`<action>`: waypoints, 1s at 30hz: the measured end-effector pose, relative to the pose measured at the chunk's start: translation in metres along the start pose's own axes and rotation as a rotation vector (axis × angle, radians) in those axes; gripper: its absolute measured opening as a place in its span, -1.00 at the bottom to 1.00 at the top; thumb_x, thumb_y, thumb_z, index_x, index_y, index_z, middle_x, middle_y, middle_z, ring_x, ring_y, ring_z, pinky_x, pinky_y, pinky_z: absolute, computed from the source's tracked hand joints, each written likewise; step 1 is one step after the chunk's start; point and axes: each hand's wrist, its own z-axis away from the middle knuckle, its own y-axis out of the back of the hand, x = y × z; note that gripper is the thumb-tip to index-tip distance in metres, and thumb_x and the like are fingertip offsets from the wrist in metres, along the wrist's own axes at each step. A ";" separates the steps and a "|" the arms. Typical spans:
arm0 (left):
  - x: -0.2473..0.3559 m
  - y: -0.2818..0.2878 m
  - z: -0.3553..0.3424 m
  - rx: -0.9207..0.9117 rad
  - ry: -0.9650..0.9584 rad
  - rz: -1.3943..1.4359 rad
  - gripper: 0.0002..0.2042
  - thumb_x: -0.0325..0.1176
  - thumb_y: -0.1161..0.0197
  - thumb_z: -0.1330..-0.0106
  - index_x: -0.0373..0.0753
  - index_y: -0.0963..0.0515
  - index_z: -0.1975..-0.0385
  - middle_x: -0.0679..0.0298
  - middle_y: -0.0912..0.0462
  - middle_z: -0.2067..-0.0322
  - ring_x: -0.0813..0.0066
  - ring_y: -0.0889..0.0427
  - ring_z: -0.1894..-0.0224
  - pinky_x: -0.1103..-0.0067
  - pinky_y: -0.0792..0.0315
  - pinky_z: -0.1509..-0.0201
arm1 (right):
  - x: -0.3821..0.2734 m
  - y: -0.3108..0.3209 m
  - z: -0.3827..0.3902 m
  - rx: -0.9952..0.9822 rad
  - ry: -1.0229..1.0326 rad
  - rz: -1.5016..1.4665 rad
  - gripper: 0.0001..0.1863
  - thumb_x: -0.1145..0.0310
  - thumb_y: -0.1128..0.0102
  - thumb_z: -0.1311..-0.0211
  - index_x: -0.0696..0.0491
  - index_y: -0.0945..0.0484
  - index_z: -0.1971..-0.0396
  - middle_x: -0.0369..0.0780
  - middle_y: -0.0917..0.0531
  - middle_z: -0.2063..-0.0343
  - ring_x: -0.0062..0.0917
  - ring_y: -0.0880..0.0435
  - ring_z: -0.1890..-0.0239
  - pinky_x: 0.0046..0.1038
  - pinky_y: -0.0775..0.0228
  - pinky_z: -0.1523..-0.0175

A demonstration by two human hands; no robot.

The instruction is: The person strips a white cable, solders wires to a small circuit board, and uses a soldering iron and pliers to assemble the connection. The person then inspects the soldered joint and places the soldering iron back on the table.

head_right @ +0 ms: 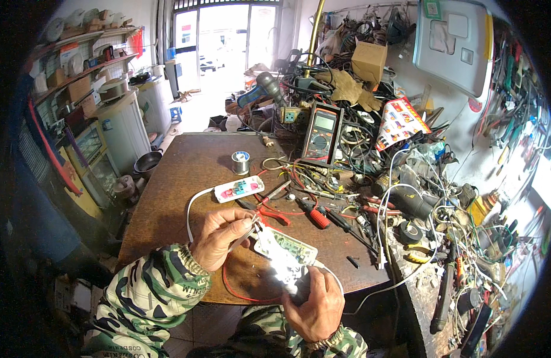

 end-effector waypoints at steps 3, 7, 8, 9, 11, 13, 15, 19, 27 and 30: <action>-0.006 0.005 -0.001 -0.034 0.000 -0.001 -0.77 -0.31 -0.25 -0.41 -0.33 -0.60 0.09 0.33 -0.69 0.27 0.64 -0.65 0.26 0.68 -0.53 0.22 | 0.000 -0.001 0.000 0.005 -0.004 -0.019 -0.34 0.35 -0.48 0.17 0.24 -0.46 -0.01 0.07 -0.60 0.25 -0.01 -0.63 0.22 -0.12 -0.49 0.11; -0.003 0.003 0.000 -0.043 -0.009 -0.024 -0.78 -0.33 -0.27 -0.39 -0.33 -0.61 0.11 0.33 -0.69 0.28 0.64 -0.65 0.27 0.68 -0.53 0.21 | 0.002 -0.002 0.000 0.015 0.002 -0.040 -0.35 0.35 -0.47 0.17 0.24 -0.47 0.00 0.06 -0.60 0.26 -0.02 -0.63 0.23 -0.13 -0.49 0.12; -0.002 0.002 0.000 -0.047 -0.016 -0.036 -0.79 -0.33 -0.27 -0.39 -0.33 -0.61 0.11 0.33 -0.69 0.28 0.64 -0.65 0.27 0.68 -0.54 0.21 | 0.002 -0.002 0.000 0.014 0.003 -0.039 -0.36 0.35 -0.47 0.17 0.24 -0.47 0.00 0.06 -0.60 0.26 -0.02 -0.63 0.23 -0.13 -0.49 0.13; -0.003 0.002 0.000 -0.042 -0.022 -0.037 -0.78 -0.35 -0.28 -0.38 -0.36 -0.61 0.11 0.31 -0.69 0.30 0.65 -0.64 0.29 0.67 -0.53 0.21 | 0.001 -0.001 0.000 0.014 -0.002 -0.044 -0.36 0.36 -0.47 0.18 0.24 -0.47 0.01 0.06 -0.60 0.27 -0.02 -0.63 0.24 -0.13 -0.49 0.13; -0.005 0.003 -0.001 -0.032 -0.033 -0.039 -0.77 -0.39 -0.28 -0.37 -0.43 -0.61 0.11 0.26 -0.70 0.32 0.66 -0.62 0.32 0.64 -0.52 0.20 | 0.000 -0.001 0.000 0.014 -0.011 -0.053 -0.37 0.36 -0.48 0.18 0.24 -0.48 0.02 0.05 -0.60 0.28 -0.03 -0.63 0.25 -0.14 -0.49 0.14; -0.004 0.002 -0.001 -0.023 -0.005 0.013 -0.77 -0.38 -0.28 -0.38 -0.43 -0.61 0.10 0.27 -0.70 0.32 0.67 -0.61 0.31 0.64 -0.52 0.19 | 0.002 -0.002 0.000 0.036 0.026 -0.044 -0.36 0.36 -0.48 0.19 0.24 -0.48 0.02 0.05 -0.60 0.29 -0.02 -0.64 0.26 -0.14 -0.49 0.16; -0.003 0.001 -0.002 -0.021 0.011 0.044 -0.76 -0.37 -0.29 -0.38 -0.42 -0.62 0.11 0.28 -0.70 0.31 0.67 -0.61 0.31 0.64 -0.52 0.19 | 0.006 -0.004 0.000 0.054 0.054 -0.041 -0.36 0.36 -0.49 0.19 0.24 -0.48 0.02 0.06 -0.61 0.30 -0.01 -0.64 0.28 -0.14 -0.50 0.17; -0.001 0.001 0.000 -0.011 0.013 0.026 -0.76 -0.35 -0.29 -0.39 -0.41 -0.62 0.11 0.29 -0.70 0.30 0.67 -0.61 0.29 0.64 -0.51 0.19 | 0.007 -0.004 0.001 0.054 0.074 -0.051 -0.37 0.36 -0.49 0.20 0.25 -0.48 0.04 0.06 -0.61 0.31 -0.01 -0.64 0.30 -0.14 -0.50 0.19; -0.004 0.002 -0.001 -0.041 -0.011 -0.011 -0.80 -0.32 -0.27 -0.40 -0.32 -0.62 0.14 0.33 -0.69 0.29 0.64 -0.65 0.28 0.67 -0.54 0.21 | 0.001 -0.002 -0.002 0.069 0.072 -0.028 -0.45 0.41 -0.47 0.13 0.29 -0.52 0.08 0.04 -0.62 0.35 -0.09 -0.66 0.36 -0.23 -0.52 0.24; -0.002 0.002 0.000 -0.048 -0.005 0.005 -0.81 -0.33 -0.27 -0.40 -0.32 -0.61 0.14 0.33 -0.69 0.29 0.64 -0.65 0.28 0.68 -0.54 0.22 | 0.004 -0.003 -0.001 0.045 0.055 -0.037 -0.38 0.37 -0.49 0.19 0.26 -0.50 0.05 0.04 -0.60 0.33 -0.03 -0.64 0.32 -0.15 -0.50 0.21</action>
